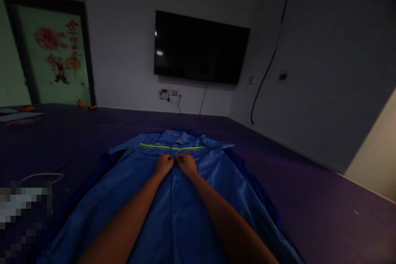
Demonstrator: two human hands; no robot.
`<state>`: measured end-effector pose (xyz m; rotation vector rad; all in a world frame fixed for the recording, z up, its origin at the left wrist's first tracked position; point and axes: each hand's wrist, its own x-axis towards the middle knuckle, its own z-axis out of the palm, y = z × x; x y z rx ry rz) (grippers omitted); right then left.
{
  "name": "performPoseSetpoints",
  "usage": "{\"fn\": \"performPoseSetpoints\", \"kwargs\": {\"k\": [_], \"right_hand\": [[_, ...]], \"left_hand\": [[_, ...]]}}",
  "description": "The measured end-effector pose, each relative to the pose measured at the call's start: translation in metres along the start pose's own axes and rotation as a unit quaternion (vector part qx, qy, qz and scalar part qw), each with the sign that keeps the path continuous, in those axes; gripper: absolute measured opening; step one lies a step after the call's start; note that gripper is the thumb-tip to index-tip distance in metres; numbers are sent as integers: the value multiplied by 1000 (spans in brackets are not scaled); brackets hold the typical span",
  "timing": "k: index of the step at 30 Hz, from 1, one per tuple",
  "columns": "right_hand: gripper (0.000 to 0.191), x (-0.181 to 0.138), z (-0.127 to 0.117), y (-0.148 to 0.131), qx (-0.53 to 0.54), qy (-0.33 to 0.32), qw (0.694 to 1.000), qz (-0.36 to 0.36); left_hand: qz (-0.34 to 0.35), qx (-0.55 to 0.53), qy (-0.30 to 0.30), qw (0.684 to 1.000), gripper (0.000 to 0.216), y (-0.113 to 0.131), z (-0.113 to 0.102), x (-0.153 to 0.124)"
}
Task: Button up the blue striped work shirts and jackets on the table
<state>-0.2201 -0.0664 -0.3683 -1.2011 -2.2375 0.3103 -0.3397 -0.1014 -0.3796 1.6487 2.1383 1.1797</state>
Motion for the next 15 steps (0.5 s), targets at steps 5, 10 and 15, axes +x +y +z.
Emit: {"fn": "performPoseSetpoints", "kwargs": {"k": [5, 10, 15], "right_hand": [[14, 2, 2, 3, 23, 9, 1000, 12], [14, 4, 4, 8, 74, 10, 997, 23], [17, 7, 6, 12, 103, 10, 994, 39]], "left_hand": [[4, -15, 8, 1000, 30, 1, 0, -1], [19, -26, 9, 999, 34, 1, 0, -2], [27, -50, 17, 998, 35, 2, -1, -3]]}}
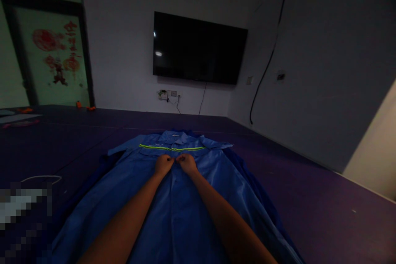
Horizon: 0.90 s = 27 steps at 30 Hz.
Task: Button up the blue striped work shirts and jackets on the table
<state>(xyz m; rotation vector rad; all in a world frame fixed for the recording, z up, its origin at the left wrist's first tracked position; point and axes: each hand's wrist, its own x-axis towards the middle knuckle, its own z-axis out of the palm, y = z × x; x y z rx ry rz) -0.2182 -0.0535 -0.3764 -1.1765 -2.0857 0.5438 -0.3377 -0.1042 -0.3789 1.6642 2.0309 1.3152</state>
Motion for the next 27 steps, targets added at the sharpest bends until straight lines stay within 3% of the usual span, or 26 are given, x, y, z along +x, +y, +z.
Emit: {"fn": "performPoseSetpoints", "kwargs": {"k": [6, 14, 27], "right_hand": [[18, 1, 2, 2, 18, 0, 1000, 9], [13, 0, 1, 0, -2, 3, 1000, -1], [14, 0, 0, 0, -24, -9, 1000, 0]], "left_hand": [[-12, -17, 0, 1000, 33, -3, 1, 2], [-48, -165, -65, 983, 19, -23, -2, 11], [-6, -86, -39, 995, 12, -22, 0, 9]]}}
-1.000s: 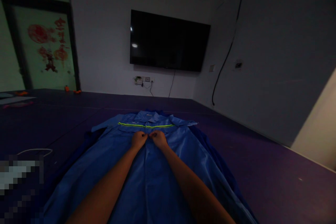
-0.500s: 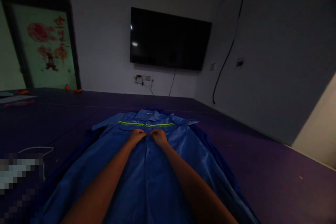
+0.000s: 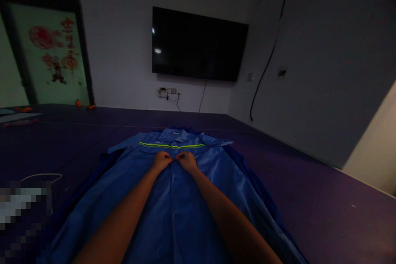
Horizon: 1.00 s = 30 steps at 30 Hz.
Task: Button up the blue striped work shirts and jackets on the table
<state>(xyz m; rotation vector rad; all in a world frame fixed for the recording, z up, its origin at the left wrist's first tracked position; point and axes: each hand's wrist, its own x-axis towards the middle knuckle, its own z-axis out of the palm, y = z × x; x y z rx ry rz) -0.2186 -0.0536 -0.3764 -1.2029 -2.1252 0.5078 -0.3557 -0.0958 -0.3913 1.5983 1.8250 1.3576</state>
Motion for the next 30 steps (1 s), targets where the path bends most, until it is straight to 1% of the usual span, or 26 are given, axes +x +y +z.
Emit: {"fn": "performPoseSetpoints", "kwargs": {"k": [4, 9, 21, 30], "right_hand": [[14, 1, 1, 1, -4, 1, 1000, 5], [15, 1, 3, 3, 12, 11, 1000, -5], [12, 3, 4, 6, 33, 17, 999, -5], [13, 5, 7, 10, 39, 11, 999, 1]], "left_hand": [[20, 31, 12, 999, 9, 4, 0, -2], [30, 51, 9, 998, 8, 6, 0, -3], [49, 55, 8, 997, 6, 4, 2, -3], [46, 50, 8, 998, 6, 4, 3, -2]]}}
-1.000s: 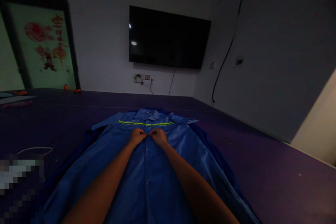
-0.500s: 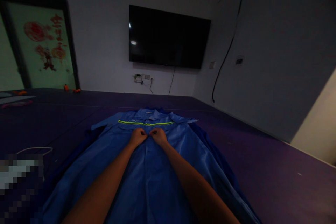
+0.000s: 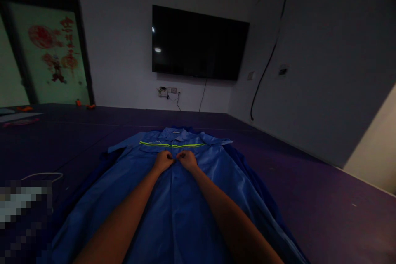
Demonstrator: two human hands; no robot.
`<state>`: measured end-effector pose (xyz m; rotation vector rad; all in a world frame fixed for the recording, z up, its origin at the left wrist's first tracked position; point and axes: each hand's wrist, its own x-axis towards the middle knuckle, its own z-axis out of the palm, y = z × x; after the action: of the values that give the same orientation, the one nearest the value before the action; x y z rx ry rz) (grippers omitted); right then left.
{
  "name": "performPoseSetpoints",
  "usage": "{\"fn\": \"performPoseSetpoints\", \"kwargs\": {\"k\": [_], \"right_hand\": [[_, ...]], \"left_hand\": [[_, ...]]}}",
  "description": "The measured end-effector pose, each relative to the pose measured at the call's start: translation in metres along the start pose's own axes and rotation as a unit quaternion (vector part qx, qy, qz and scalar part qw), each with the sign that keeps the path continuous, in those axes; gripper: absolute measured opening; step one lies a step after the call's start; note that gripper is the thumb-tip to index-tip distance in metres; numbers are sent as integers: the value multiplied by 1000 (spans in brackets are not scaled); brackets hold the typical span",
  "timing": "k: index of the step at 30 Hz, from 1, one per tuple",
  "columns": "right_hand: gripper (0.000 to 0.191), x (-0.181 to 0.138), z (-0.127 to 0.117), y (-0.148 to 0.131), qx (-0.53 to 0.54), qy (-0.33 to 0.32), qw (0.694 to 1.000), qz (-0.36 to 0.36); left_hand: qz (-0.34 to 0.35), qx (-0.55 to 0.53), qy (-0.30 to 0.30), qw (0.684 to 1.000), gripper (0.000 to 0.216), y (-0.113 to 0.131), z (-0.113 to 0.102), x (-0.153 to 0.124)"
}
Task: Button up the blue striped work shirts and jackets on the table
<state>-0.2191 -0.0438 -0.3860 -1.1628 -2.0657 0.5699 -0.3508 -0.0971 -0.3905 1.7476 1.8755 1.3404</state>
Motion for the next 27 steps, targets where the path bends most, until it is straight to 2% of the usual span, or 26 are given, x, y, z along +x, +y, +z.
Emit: {"fn": "performPoseSetpoints", "kwargs": {"k": [13, 27], "right_hand": [[21, 5, 3, 7, 40, -20, 999, -11], [19, -3, -5, -6, -34, -16, 999, -28]], "left_hand": [[1, 1, 1, 1000, 4, 0, 1, 0], [-10, 11, 14, 1000, 3, 0, 3, 2]]}}
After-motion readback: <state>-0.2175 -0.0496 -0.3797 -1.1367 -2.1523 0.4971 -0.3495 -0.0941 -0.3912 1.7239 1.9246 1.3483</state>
